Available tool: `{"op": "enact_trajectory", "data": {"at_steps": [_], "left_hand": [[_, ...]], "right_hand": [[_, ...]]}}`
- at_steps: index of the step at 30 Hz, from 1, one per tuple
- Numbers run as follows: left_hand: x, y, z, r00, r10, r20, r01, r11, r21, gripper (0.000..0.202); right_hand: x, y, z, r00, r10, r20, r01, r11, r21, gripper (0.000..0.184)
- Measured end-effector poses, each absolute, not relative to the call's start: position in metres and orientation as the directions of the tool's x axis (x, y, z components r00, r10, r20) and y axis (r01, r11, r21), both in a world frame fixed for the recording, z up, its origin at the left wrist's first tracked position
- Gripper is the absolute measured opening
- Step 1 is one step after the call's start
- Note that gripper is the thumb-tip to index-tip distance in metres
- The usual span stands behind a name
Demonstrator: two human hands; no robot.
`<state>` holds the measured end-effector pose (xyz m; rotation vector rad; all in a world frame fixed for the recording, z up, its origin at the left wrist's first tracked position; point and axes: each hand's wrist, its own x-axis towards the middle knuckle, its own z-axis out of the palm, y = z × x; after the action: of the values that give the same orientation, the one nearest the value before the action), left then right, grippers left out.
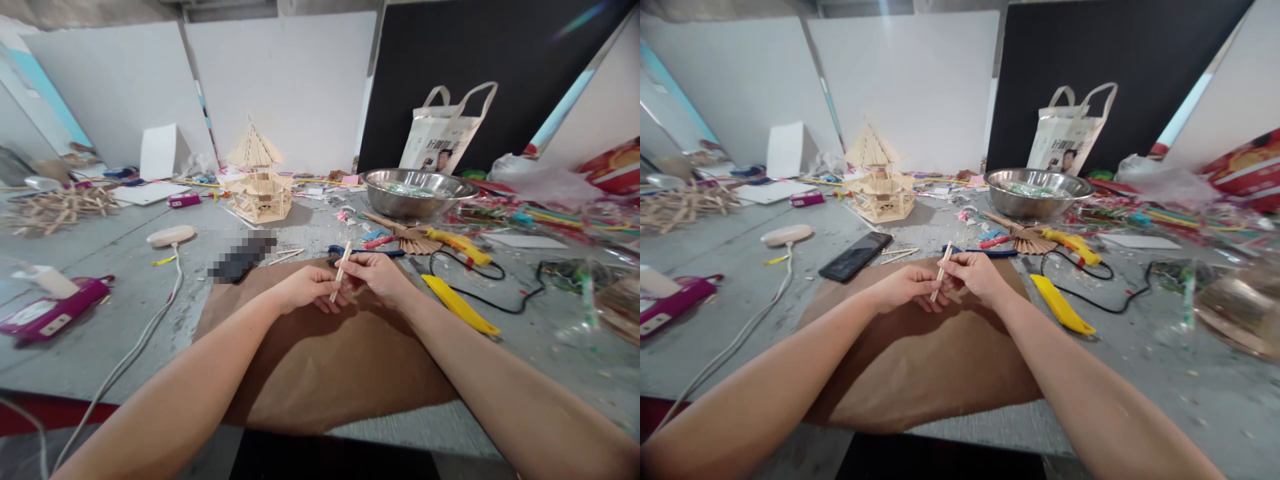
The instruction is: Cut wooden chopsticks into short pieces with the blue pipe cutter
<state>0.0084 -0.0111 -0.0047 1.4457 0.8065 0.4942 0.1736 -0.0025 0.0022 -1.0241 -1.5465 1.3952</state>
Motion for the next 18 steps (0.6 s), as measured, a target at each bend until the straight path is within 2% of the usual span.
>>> {"op": "enact_trajectory", "data": {"at_steps": [12,18], "left_hand": [[0.0062,-0.0101,-0.0058,0.671,0.719,-0.180,0.176,0.081,0.981,0.040],[0.0069,-0.0096,-0.0064,0.667,0.735,-0.123,0.184,-0.003,0.983,0.038]], "right_hand": [[0.1721,-0.0058,0.0035,-0.354,0.933,0.071,0.074,0.104,-0.992,0.024],[0.1719,-0.0060,0.0027,-0.389,0.914,0.116,0.082,0.160,-0.984,0.024]]}}
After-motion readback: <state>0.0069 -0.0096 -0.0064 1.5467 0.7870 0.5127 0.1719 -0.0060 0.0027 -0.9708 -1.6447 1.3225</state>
